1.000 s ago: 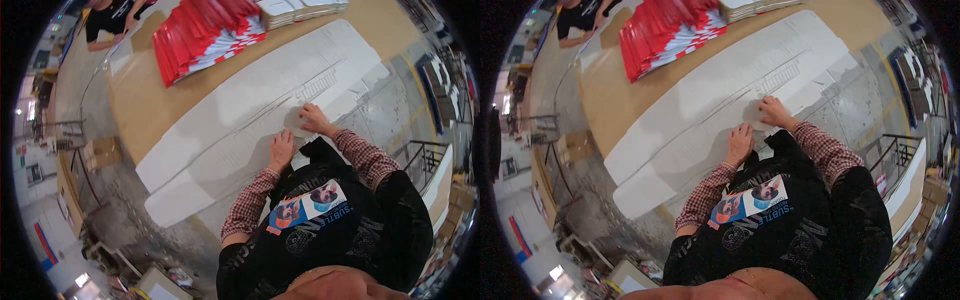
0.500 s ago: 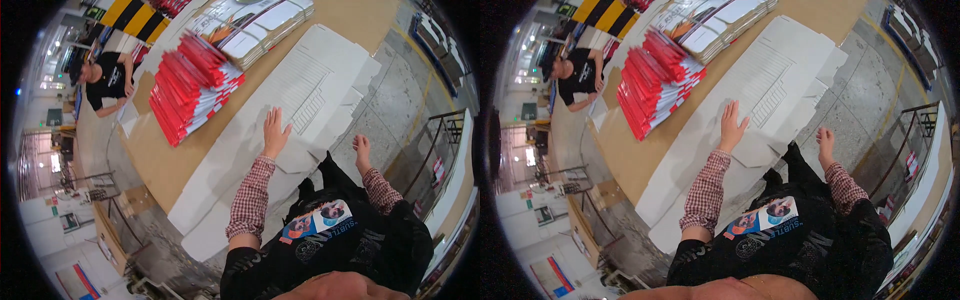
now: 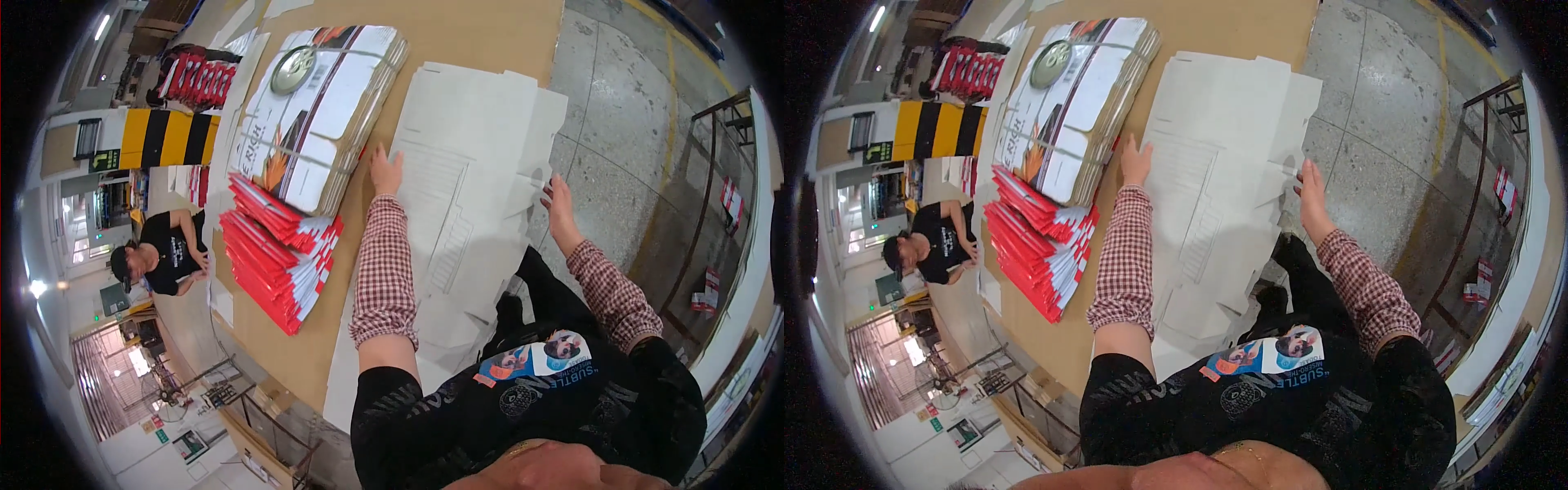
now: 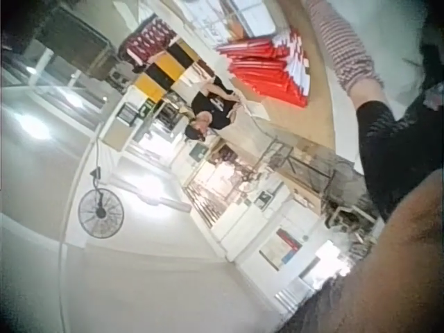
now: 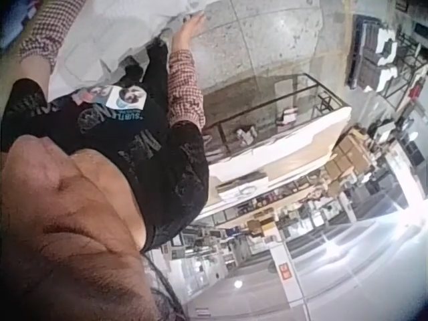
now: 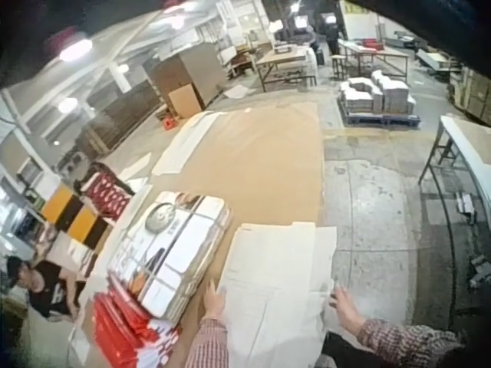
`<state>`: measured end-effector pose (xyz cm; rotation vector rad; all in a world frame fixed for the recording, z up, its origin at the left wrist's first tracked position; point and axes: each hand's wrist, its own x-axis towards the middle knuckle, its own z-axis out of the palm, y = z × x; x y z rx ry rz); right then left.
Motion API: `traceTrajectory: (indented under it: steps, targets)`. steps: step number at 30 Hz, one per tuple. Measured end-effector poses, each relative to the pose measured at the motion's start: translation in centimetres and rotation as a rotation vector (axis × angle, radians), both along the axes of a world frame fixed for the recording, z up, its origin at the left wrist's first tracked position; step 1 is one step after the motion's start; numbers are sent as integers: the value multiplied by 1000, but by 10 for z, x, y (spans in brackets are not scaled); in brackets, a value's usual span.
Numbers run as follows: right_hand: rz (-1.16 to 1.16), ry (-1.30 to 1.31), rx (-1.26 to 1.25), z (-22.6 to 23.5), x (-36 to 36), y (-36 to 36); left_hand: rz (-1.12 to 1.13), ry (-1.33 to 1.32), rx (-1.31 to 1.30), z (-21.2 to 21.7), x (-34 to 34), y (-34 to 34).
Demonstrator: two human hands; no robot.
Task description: Manually folding and stacking large printed paper or cardboard sheets on a workshop table.
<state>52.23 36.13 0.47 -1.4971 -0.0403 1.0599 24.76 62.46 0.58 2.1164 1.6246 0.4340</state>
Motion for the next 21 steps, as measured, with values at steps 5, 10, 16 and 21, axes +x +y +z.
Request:
traceTrajectory:
  steps: [5, 10, 16, 21]
  targets:
    - [-45, 289, 38, -4, 11, 16, 137, -129, -253, 1, 18, 22]
    - [-10, 508, 264, 0, 11, 29, 176, -163, -210, -14, 16, 32]
    - [0, 598, 253, 1, 12, 28, 136, -117, -153, -26, 5, 33]
    - [-37, 683, 283, -6, 15, 17, 119, -52, -97, -18, 22, 18]
